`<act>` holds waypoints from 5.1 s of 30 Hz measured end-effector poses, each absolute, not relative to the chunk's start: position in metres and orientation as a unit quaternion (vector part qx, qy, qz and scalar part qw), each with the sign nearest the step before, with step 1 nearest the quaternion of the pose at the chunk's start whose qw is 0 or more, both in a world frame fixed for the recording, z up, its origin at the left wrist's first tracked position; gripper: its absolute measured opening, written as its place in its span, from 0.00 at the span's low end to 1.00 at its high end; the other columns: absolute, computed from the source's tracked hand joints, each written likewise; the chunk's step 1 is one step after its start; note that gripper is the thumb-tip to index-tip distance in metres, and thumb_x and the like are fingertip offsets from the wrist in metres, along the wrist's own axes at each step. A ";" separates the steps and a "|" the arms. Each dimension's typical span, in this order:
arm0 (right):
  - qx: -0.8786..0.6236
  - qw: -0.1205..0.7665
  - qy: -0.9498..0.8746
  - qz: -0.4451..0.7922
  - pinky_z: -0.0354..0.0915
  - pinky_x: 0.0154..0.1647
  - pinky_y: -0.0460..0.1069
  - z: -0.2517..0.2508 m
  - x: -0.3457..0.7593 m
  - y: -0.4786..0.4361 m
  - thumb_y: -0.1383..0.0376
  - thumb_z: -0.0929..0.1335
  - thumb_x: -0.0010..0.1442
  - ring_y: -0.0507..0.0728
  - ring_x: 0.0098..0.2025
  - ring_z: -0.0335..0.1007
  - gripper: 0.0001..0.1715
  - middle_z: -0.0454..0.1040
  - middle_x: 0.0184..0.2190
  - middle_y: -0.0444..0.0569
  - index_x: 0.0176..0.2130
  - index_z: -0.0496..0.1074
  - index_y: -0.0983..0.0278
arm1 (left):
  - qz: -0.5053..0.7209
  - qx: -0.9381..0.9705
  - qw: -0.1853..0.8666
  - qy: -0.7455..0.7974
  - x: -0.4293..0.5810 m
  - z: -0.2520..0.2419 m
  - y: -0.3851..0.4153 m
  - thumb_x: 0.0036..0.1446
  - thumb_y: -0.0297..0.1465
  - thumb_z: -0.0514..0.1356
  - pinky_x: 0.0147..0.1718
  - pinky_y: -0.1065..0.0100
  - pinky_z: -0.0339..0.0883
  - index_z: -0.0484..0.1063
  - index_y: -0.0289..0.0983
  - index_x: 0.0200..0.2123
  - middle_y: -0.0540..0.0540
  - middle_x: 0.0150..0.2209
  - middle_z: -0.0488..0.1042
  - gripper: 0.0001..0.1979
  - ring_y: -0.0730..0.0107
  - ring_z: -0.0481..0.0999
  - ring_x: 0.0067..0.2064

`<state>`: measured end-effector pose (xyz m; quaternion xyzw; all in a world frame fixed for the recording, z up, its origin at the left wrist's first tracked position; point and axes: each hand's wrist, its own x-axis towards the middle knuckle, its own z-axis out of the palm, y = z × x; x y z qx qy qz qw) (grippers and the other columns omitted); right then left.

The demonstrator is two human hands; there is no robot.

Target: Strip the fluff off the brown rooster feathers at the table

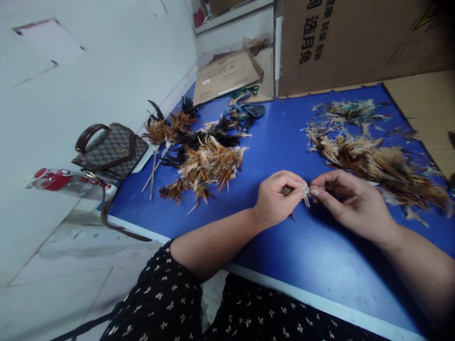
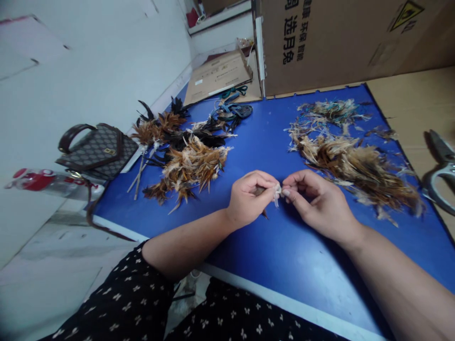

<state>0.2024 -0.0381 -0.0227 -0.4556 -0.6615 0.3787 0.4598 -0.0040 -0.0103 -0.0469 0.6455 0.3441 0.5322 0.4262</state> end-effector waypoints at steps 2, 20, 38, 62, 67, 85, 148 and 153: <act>-0.465 0.457 -0.653 0.386 0.78 0.34 0.49 -0.022 0.202 -0.037 0.45 0.78 0.69 0.54 0.30 0.80 0.20 0.83 0.32 0.46 0.45 0.80 0.58 | 0.535 0.659 0.403 0.343 -0.004 -0.048 -0.011 0.66 0.31 0.71 0.46 0.58 0.82 0.78 0.40 0.35 0.42 0.44 0.84 0.07 0.67 0.83 0.42; -0.452 0.392 -0.695 0.399 0.72 0.31 0.48 -0.015 0.212 -0.032 0.44 0.75 0.72 0.53 0.29 0.74 0.22 0.81 0.30 0.45 0.43 0.82 0.59 | 0.517 0.757 0.304 0.258 -0.008 -0.045 -0.005 0.70 0.29 0.67 0.52 0.57 0.80 0.76 0.42 0.35 0.42 0.44 0.86 0.09 0.64 0.85 0.47; -0.428 0.450 -0.737 0.268 0.79 0.46 0.56 -0.020 0.210 -0.030 0.53 0.76 0.73 0.60 0.39 0.83 0.11 0.87 0.39 0.50 0.42 0.87 0.55 | 0.524 0.765 0.271 0.260 -0.007 -0.045 -0.005 0.71 0.28 0.65 0.49 0.58 0.80 0.74 0.42 0.35 0.42 0.43 0.86 0.08 0.64 0.86 0.46; -0.476 0.450 -0.638 0.404 0.71 0.27 0.48 -0.012 0.205 -0.037 0.46 0.79 0.68 0.52 0.24 0.73 0.21 0.85 0.32 0.50 0.40 0.86 0.61 | 0.489 0.792 0.279 0.235 -0.005 -0.058 -0.002 0.62 0.22 0.65 0.48 0.59 0.78 0.69 0.42 0.31 0.45 0.36 0.80 0.11 0.63 0.82 0.43; -0.450 0.457 -0.560 0.525 0.74 0.32 0.49 -0.018 0.200 -0.038 0.44 0.75 0.74 0.54 0.23 0.76 0.23 0.77 0.21 0.43 0.41 0.80 0.60 | 0.527 0.739 0.323 0.268 -0.003 -0.059 -0.006 0.61 0.24 0.68 0.45 0.62 0.77 0.73 0.40 0.32 0.45 0.38 0.81 0.09 0.68 0.81 0.40; -0.399 0.421 -0.669 0.465 0.70 0.33 0.48 -0.005 0.209 -0.044 0.47 0.72 0.77 0.53 0.29 0.73 0.24 0.77 0.27 0.46 0.37 0.76 0.61 | 0.367 0.371 0.819 0.239 -0.006 -0.031 -0.010 0.56 0.44 0.80 0.34 0.68 0.74 0.69 0.39 0.38 0.48 0.38 0.80 0.25 0.77 0.72 0.30; -0.441 0.418 -0.672 0.423 0.80 0.45 0.54 -0.010 0.200 -0.047 0.43 0.73 0.74 0.59 0.39 0.82 0.22 0.87 0.40 0.51 0.43 0.83 0.57 | 0.302 0.391 0.818 0.294 -0.011 -0.036 0.000 0.45 0.39 0.86 0.34 0.70 0.66 0.79 0.34 0.52 0.46 0.40 0.82 0.35 0.77 0.77 0.34; -0.448 0.421 -0.660 0.433 0.79 0.42 0.52 -0.009 0.198 -0.049 0.41 0.74 0.72 0.59 0.39 0.82 0.23 0.87 0.39 0.51 0.43 0.84 0.57 | 0.300 0.436 0.797 0.291 -0.012 -0.039 0.001 0.47 0.39 0.85 0.24 0.70 0.55 0.74 0.34 0.48 0.55 0.31 0.76 0.33 0.85 0.66 0.22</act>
